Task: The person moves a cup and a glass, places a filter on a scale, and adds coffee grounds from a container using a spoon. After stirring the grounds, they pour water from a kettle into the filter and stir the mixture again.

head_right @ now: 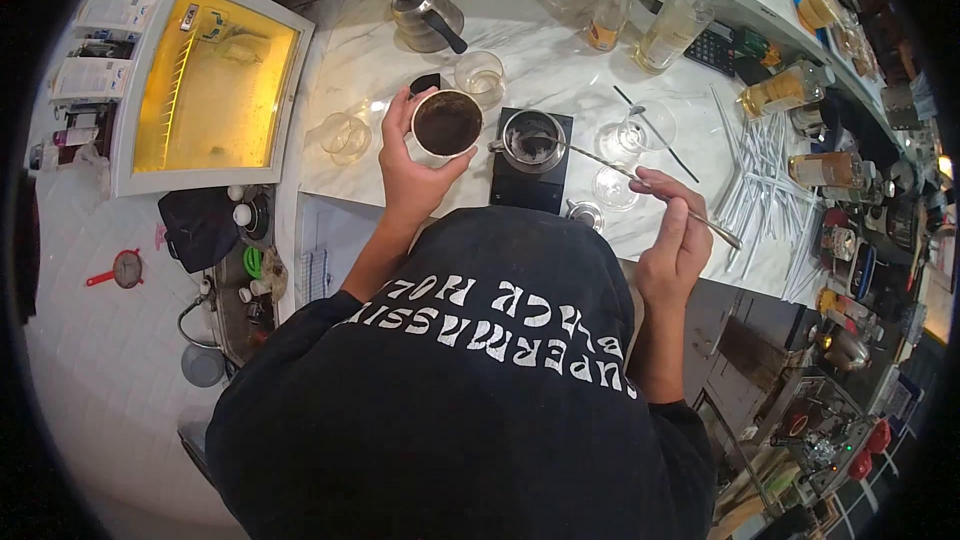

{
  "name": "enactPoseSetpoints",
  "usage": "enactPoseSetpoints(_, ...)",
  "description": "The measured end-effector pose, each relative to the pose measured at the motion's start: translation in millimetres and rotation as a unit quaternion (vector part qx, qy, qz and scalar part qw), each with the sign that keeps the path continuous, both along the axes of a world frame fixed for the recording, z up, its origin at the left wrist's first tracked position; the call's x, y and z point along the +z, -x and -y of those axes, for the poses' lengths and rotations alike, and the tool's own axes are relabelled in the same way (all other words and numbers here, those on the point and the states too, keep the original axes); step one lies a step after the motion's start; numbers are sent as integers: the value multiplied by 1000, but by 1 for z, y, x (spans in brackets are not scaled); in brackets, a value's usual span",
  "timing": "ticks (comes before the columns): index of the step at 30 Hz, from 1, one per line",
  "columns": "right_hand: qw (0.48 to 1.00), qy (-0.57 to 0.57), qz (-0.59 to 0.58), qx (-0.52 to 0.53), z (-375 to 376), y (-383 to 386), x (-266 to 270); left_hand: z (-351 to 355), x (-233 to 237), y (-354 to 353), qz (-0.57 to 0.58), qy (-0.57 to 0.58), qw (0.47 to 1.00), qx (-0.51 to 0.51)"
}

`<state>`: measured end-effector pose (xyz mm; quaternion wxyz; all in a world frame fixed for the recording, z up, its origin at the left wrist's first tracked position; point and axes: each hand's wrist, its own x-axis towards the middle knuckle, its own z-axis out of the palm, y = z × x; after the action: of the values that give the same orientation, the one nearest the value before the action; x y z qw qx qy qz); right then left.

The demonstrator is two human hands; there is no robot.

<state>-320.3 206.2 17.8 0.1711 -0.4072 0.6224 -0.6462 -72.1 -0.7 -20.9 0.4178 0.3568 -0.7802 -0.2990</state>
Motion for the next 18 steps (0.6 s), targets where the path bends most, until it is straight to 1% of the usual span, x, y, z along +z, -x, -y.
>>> enactPoseSetpoints(6, 999, 1, -18, -37, 3, -1, -1, 1, 3, 1, -16, -11, 1000, -7)
enactPoseSetpoints(9, 999, -21, -17, -38, 5, 1, -1, 5, 5, 3, -17, -11, 1000, -14)
enactPoseSetpoints(12, 997, 14, 21, -75, 8, 6, 6, 13, 6, 6, -34, -11, 999, -27)
enactPoseSetpoints(15, 988, 75, 89, -104, 16, 22, 13, 24, 14, 11, -31, -13, 999, -41)
enactPoseSetpoints(16, 984, 72, 92, -137, 21, 23, 22, 30, 17, 14, -30, -23, 998, -49)
enactPoseSetpoints(18, 979, 101, 108, -140, 28, 35, 28, 44, 21, 20, -25, -45, 997, -63)
